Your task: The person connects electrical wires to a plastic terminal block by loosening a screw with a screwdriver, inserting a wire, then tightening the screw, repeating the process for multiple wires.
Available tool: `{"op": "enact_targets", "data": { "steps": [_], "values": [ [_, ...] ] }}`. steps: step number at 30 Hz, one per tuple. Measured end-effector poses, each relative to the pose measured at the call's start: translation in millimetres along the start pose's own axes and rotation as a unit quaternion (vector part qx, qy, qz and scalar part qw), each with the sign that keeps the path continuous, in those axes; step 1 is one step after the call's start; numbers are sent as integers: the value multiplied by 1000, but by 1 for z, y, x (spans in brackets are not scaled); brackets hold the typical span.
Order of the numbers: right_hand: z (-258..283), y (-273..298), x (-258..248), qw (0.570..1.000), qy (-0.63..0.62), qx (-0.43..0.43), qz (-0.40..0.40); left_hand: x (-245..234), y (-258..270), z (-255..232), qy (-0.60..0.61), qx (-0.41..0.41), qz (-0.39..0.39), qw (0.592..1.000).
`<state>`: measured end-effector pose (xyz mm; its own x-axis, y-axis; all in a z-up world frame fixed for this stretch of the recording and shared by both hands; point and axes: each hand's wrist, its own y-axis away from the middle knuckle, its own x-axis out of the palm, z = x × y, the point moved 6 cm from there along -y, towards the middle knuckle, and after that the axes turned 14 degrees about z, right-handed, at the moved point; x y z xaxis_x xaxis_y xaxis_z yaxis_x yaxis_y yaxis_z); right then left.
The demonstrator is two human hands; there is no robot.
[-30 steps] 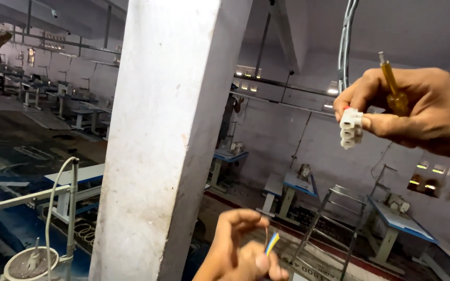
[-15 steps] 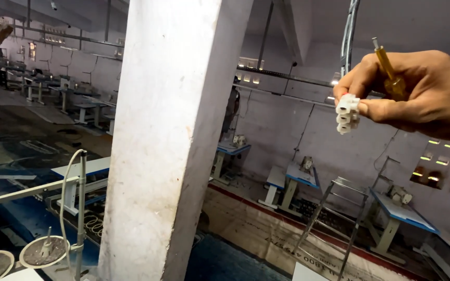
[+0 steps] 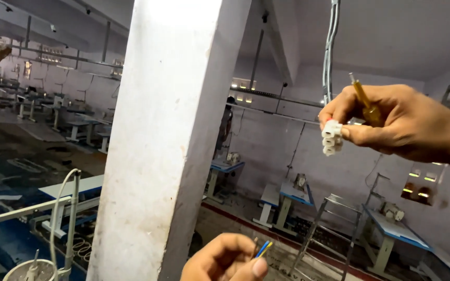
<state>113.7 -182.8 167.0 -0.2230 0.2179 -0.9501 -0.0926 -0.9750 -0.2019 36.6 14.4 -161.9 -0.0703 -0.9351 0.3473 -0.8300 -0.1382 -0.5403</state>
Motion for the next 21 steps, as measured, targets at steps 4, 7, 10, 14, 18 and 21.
{"op": "enact_targets", "data": {
  "steps": [4, 7, 10, 14, 18, 21],
  "values": [
    [-3, 4, -5, 1000, 15, 12, -12, 49, -7, -54, 58, -47, 14, 997],
    [13, 2, -3, 1000, 10, -22, -4, 63, -9, -70, 44, -33, 41, 998],
    [20, 4, -4, 998, 28, -56, -3, 83, -12, -90, -3, 71, 44, 996],
    [28, 1, -10, 994, 78, -75, -24, 102, -5, -143, -100, 161, 22, 982],
    [27, 5, -16, 991, 76, -104, -44, 121, -10, -181, -201, 138, 34, 969],
    [33, 6, -13, 989, 69, -120, -57, 123, -18, -189, -225, 109, 50, 967]
  ]
}}
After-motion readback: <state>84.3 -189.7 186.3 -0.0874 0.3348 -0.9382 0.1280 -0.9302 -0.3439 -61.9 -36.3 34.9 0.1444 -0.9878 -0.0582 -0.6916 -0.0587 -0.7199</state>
